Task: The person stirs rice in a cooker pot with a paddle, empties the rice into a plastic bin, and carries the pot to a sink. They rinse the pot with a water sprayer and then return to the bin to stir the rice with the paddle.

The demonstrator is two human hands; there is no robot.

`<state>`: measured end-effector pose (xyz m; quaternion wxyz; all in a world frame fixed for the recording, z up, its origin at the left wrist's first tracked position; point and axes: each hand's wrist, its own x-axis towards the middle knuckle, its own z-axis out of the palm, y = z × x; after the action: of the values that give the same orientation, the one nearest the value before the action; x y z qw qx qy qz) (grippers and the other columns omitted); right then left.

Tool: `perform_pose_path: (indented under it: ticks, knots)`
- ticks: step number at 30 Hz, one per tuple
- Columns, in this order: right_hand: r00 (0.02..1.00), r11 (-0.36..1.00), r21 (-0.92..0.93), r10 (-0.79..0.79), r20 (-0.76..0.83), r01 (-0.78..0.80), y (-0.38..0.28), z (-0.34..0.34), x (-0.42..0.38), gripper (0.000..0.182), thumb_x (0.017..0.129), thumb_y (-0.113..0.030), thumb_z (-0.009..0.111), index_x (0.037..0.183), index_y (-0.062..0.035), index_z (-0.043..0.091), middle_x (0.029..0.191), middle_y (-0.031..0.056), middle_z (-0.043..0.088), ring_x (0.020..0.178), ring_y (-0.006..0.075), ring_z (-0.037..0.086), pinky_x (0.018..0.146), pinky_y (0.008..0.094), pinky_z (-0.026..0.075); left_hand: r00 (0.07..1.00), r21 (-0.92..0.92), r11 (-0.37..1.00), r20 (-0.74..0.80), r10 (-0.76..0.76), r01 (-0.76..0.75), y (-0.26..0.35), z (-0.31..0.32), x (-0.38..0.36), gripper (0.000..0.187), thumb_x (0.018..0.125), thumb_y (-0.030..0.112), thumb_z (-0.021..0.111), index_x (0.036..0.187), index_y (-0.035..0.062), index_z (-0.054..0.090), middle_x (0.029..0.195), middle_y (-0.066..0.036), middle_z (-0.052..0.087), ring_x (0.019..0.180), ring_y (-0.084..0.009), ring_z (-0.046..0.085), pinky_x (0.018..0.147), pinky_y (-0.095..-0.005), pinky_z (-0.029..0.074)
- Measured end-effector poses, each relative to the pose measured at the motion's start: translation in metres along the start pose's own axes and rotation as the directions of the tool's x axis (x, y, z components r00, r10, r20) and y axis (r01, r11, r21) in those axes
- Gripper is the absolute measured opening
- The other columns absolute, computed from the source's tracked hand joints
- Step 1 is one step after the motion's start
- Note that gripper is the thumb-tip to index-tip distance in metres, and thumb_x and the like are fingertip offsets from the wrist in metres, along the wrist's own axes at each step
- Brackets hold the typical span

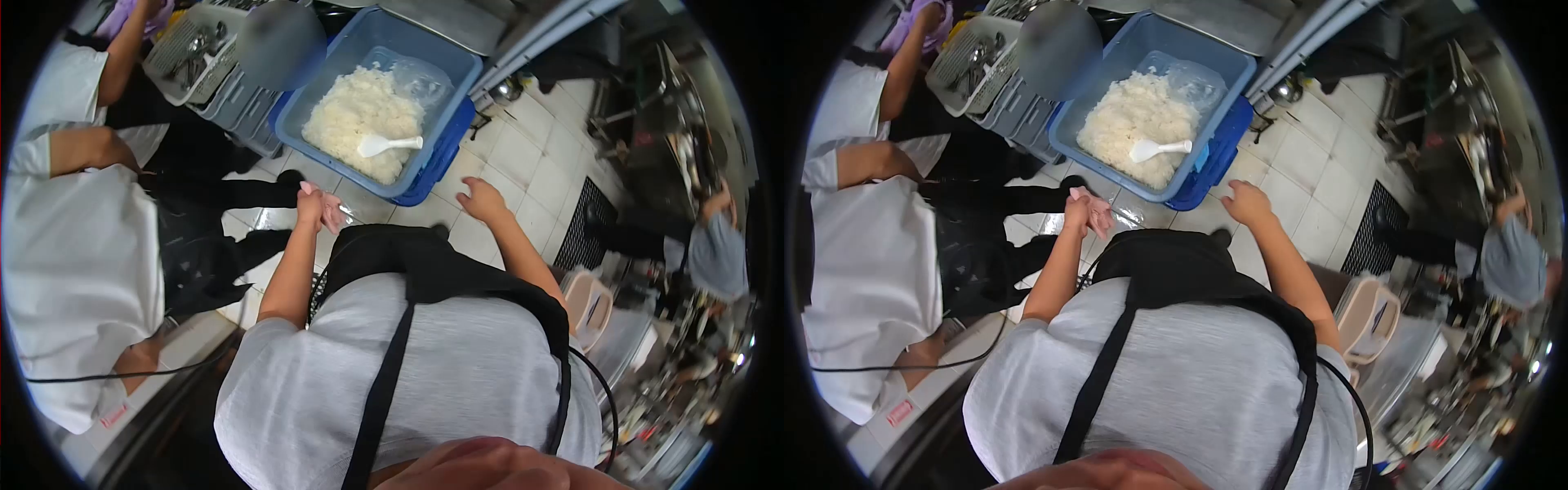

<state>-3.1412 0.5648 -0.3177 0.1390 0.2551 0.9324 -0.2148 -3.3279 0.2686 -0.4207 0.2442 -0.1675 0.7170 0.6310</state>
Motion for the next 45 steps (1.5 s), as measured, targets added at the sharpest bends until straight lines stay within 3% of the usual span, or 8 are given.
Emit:
perform_pose_path:
  ticks: [8,10,15,21,24,36,38,45]
  knots:
    - [0.822,0.778,-0.267,-0.526,0.217,0.569,-0.061,0.028,0.18,0.028,0.071,-0.012,0.046,0.097,-0.008,0.054,0.096,0.0093,0.054,0.097,0.0247,0.048,0.084,0.0372,0.036,0.985,-0.142,0.989,-0.172,0.012,-0.037,0.031,0.071,0.028,0.016,0.073,0.001,0.036,0.085,0.0004,0.046,0.059,-0.011,0.05,0.046,-0.0204,0.051,0.04,-0.0306,0.042]
    - [0.762,0.716,-0.262,-0.587,0.275,0.647,-0.059,0.039,0.197,0.029,0.073,-0.012,0.043,0.1,-0.0087,0.053,0.099,0.0083,0.053,0.1,0.0247,0.047,0.086,0.0377,0.034,0.904,0.218,0.962,-0.358,0.235,-0.163,0.019,0.089,0.042,0.026,0.07,0.002,0.037,0.094,-0.0017,0.049,0.061,-0.014,0.053,0.046,-0.0244,0.051,0.045,-0.0341,0.044]
    - [0.621,0.709,-0.145,-0.477,0.622,0.69,-0.049,0.042,0.239,0.029,0.077,-0.013,0.04,0.104,-0.0076,0.049,0.102,0.0102,0.054,0.098,0.0265,0.05,0.08,0.0386,0.038,0.76,0.709,0.704,-0.44,0.479,-0.034,0.015,0.115,0.045,0.04,0.068,0.003,0.041,0.108,-0.0021,0.048,0.086,-0.022,0.055,0.073,-0.0349,0.053,0.071,-0.0404,0.041]
    - [0.596,0.576,-0.33,-0.364,0.716,0.748,-0.067,0.066,0.275,0.041,0.079,-0.013,0.037,0.12,-0.0109,0.034,0.101,0.0117,0.054,0.088,0.0267,0.055,0.071,0.0384,0.044,0.659,0.6,0.791,-0.55,0.513,-0.115,0.005,0.111,0.072,0.032,0.07,0.001,0.04,0.1,-0.0001,0.05,0.096,-0.023,0.053,0.091,-0.0369,0.05,0.08,-0.0394,0.038]
    - [0.522,0.602,-0.246,-0.34,0.782,0.76,-0.095,-0.008,0.28,0.048,0.082,-0.013,0.034,0.128,-0.0163,0.024,0.092,0.0139,0.056,0.081,0.0268,0.057,0.068,0.0385,0.044,0.688,0.56,0.817,-0.647,0.33,0.135,0.02,0.119,0.067,0.027,0.074,0.008,0.042,0.101,0.0066,0.049,0.092,-0.022,0.052,0.081,-0.0371,0.052,0.071,-0.0433,0.04]
    - [0.639,0.799,-0.266,-0.183,0.747,0.539,-0.129,0.084,0.334,0.043,0.087,-0.03,0.023,0.101,-0.0006,0.051,0.082,0.0162,0.059,0.077,0.0311,0.057,0.073,0.0382,0.043,0.574,0.513,0.794,-0.775,0.264,0.327,0.014,0.127,0.08,0.026,0.075,0.017,0.048,0.099,0.0065,0.047,0.086,-0.018,0.052,0.077,-0.0356,0.052,0.068,-0.0428,0.042]
    - [0.524,0.511,-0.322,-0.321,0.789,0.797,-0.101,0.072,0.333,0.038,0.086,-0.026,0.027,0.109,-0.0028,0.046,0.085,0.0171,0.058,0.078,0.0306,0.057,0.068,0.0398,0.044,0.589,0.527,0.779,-0.765,0.26,0.34,0.015,0.126,0.078,0.034,0.073,0.019,0.052,0.103,0.0061,0.044,0.086,-0.018,0.051,0.074,-0.0351,0.053,0.064,-0.043,0.044]
    - [0.553,0.273,-0.489,-0.261,0.792,0.829,-0.039,-0.026,0.336,0.027,0.081,-0.015,0.037,0.105,-0.0096,0.046,0.085,0.0121,0.059,0.077,0.0302,0.058,0.063,0.0413,0.045,0.559,0.484,0.818,-0.789,0.255,0.31,0.019,0.126,0.082,0.027,0.073,0.02,0.051,0.097,0.0084,0.049,0.084,-0.017,0.054,0.077,-0.0344,0.053,0.068,-0.0421,0.043]
